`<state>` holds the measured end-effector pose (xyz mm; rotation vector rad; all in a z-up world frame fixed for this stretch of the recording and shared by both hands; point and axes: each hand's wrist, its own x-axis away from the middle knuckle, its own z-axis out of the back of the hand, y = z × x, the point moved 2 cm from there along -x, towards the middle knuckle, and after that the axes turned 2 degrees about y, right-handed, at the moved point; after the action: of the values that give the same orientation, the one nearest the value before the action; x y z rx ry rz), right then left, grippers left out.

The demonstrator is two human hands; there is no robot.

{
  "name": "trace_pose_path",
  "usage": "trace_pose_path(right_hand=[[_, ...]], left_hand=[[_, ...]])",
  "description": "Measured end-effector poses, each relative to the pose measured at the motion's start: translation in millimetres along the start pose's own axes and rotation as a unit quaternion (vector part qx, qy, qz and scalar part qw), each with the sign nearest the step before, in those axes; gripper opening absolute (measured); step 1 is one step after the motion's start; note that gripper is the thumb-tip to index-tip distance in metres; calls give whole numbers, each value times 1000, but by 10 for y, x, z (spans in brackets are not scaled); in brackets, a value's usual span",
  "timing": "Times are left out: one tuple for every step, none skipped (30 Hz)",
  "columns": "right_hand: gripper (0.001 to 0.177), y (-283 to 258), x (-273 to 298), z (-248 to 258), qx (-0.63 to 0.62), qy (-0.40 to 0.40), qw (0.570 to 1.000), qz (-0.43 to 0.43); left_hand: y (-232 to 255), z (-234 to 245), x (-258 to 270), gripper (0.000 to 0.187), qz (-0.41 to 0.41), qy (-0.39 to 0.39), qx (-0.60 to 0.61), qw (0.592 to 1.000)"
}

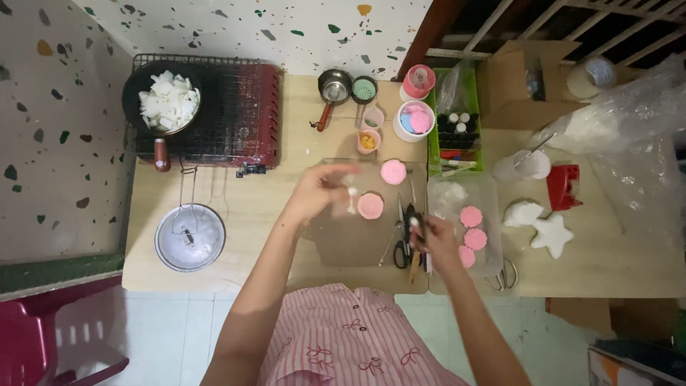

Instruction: The recorder is crafting candles, specifically shaping and assembling pink candle pieces into flower shapes.

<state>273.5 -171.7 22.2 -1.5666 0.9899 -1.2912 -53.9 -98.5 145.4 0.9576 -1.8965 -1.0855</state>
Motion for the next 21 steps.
trace_pose_path(right_hand=[[19,425,-106,85,122,86,989,-22],[25,842,-212,168,241,170,955,-43],[25,864,-180,-5,241,169,955,-43],[28,886,-146,-161,336,197,918,-72],[34,901,-114,-319,426,222,871,-100],[34,869,-68,-421,426,220,872,-99],[34,825,-24,-525,437,225,868,-76],[34,781,14,-627,447,229,863,-52],[34,707,4,-670,447,227,864,-52],[32,655,-6,-719,435,205,872,-97],[31,602,-18,-769,421,183,877,-142],[31,670,-94,-703,421,183,877,-143],[27,722,-178,-639,453,181,866,-111],[23,774,-257,-567,484,179,853,-79],[23,807,-355,-497,483,180,853,-81],[24,851,-456,-445,522,127,839,-85],[25,897,-556,-394,558,73,822,-88],[25,810,-617,-395,558,74,821,-90],[22,756,-676,-399,550,26,819,-161],[20,698,-740,-401,538,-21,810,-231],[20,648,-764,-399,539,-20,809,-232]], left_hand=[[-67,92,-23,49,-21,91,-56,994],[-132,183,-34,52,-41,182,-112,976],[-227,216,-61,52,-41,182,-112,976],[-317,267,-85,53,-41,230,-133,963],[-404,318,-109,55,-42,277,-154,948],[-456,327,-124,55,-42,278,-155,947],[-505,338,-140,56,-49,283,-137,948],[-553,352,-163,57,-57,287,-119,949],[-552,336,-180,57,-56,289,-120,948],[-550,325,-193,57,-61,286,-108,950],[-546,315,-210,57,-65,282,-97,952],[-560,308,-242,57,-65,281,-97,952],[-572,297,-281,57,-69,277,-87,954],[-587,280,-325,57,-73,271,-77,957],[-546,243,-354,57,-72,270,-77,957],[-510,212,-380,58,-56,280,-117,951],[-473,184,-406,59,-40,289,-157,943],[-571,193,-471,59,-40,288,-156,944],[-668,207,-535,60,-27,297,-186,936],[-762,223,-606,61,-15,307,-216,927],[-776,180,-640,61,-15,305,-215,928]])
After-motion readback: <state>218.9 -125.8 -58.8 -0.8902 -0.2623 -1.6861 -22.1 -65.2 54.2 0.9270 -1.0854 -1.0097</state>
